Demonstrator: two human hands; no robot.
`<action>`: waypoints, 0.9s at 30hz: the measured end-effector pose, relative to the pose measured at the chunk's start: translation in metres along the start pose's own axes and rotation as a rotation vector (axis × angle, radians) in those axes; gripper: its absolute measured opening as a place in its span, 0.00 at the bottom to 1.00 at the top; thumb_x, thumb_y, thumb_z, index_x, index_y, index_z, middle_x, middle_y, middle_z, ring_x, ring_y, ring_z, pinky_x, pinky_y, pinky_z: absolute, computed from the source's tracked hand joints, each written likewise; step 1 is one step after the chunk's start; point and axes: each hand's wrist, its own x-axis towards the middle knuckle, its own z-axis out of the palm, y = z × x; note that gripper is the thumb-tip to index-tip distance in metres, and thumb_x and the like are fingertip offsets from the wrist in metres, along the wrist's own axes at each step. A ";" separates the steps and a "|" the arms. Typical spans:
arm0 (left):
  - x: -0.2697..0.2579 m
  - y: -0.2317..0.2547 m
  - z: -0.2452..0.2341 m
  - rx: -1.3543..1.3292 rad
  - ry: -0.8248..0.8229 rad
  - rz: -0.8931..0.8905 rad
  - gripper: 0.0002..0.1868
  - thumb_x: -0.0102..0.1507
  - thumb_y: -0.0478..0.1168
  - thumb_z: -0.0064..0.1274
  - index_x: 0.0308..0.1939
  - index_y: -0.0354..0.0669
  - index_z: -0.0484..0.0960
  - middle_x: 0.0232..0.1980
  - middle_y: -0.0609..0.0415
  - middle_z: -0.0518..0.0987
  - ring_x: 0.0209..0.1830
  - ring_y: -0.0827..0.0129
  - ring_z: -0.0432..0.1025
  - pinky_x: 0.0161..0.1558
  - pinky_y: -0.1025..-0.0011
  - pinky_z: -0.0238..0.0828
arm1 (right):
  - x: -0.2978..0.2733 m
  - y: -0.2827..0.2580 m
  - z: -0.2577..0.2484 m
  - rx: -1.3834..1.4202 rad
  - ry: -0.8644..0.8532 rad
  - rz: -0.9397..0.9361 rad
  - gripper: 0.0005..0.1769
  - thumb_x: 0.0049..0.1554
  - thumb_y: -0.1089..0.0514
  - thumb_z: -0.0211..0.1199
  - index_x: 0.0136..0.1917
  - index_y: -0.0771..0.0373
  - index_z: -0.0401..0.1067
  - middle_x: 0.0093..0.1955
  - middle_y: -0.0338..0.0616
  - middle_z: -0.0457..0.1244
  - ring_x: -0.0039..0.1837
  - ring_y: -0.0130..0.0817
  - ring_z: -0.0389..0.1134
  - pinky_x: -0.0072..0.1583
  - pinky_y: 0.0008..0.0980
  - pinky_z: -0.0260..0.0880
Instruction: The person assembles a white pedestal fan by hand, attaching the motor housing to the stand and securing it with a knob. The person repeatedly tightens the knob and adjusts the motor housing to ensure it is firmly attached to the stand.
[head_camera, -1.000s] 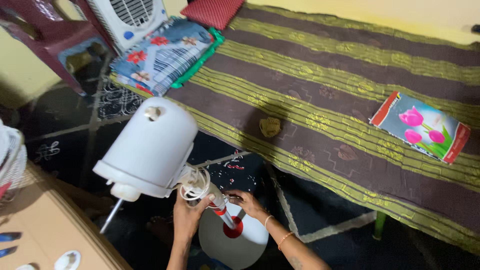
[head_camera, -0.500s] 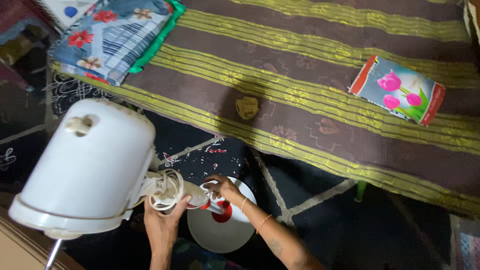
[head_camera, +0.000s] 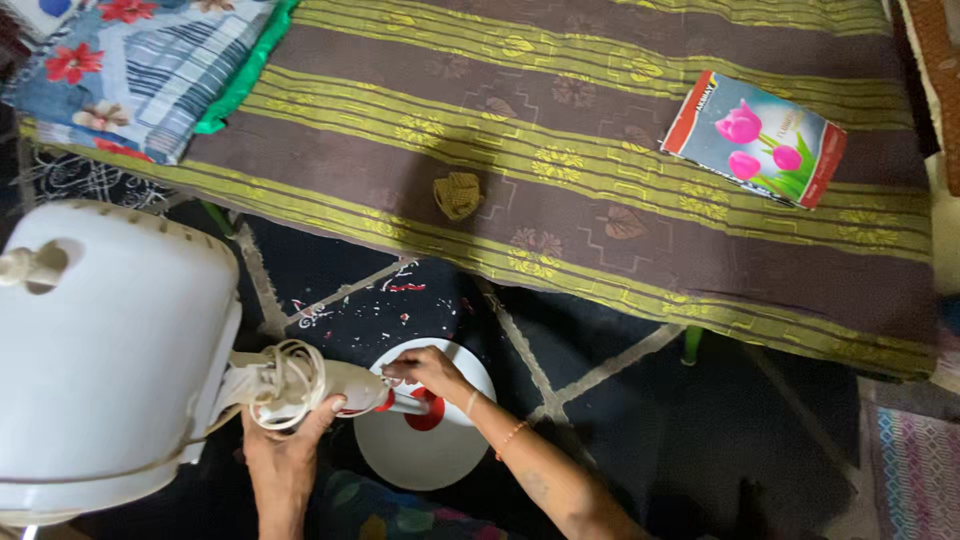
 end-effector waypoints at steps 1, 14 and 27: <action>0.000 0.000 0.000 -0.010 -0.009 -0.002 0.35 0.52 0.32 0.69 0.60 0.30 0.70 0.54 0.46 0.80 0.49 0.67 0.75 0.53 0.70 0.72 | 0.007 -0.004 0.002 0.010 0.026 0.094 0.20 0.57 0.49 0.69 0.60 0.62 0.79 0.42 0.43 0.72 0.41 0.28 0.70 0.45 0.28 0.69; -0.004 -0.005 -0.005 0.010 -0.016 0.033 0.38 0.54 0.35 0.68 0.64 0.29 0.67 0.55 0.45 0.79 0.52 0.67 0.75 0.54 0.70 0.72 | -0.015 0.015 0.010 0.170 0.027 -0.136 0.19 0.65 0.49 0.61 0.63 0.61 0.76 0.53 0.35 0.66 0.48 0.22 0.65 0.49 0.26 0.68; -0.004 -0.015 -0.008 -0.133 -0.039 -0.017 0.22 0.60 0.30 0.64 0.57 0.29 0.76 0.45 0.50 0.80 0.38 0.73 0.71 0.40 0.74 0.69 | -0.007 -0.021 0.020 0.099 0.047 0.258 0.22 0.65 0.47 0.58 0.65 0.62 0.74 0.44 0.45 0.71 0.43 0.26 0.72 0.47 0.25 0.72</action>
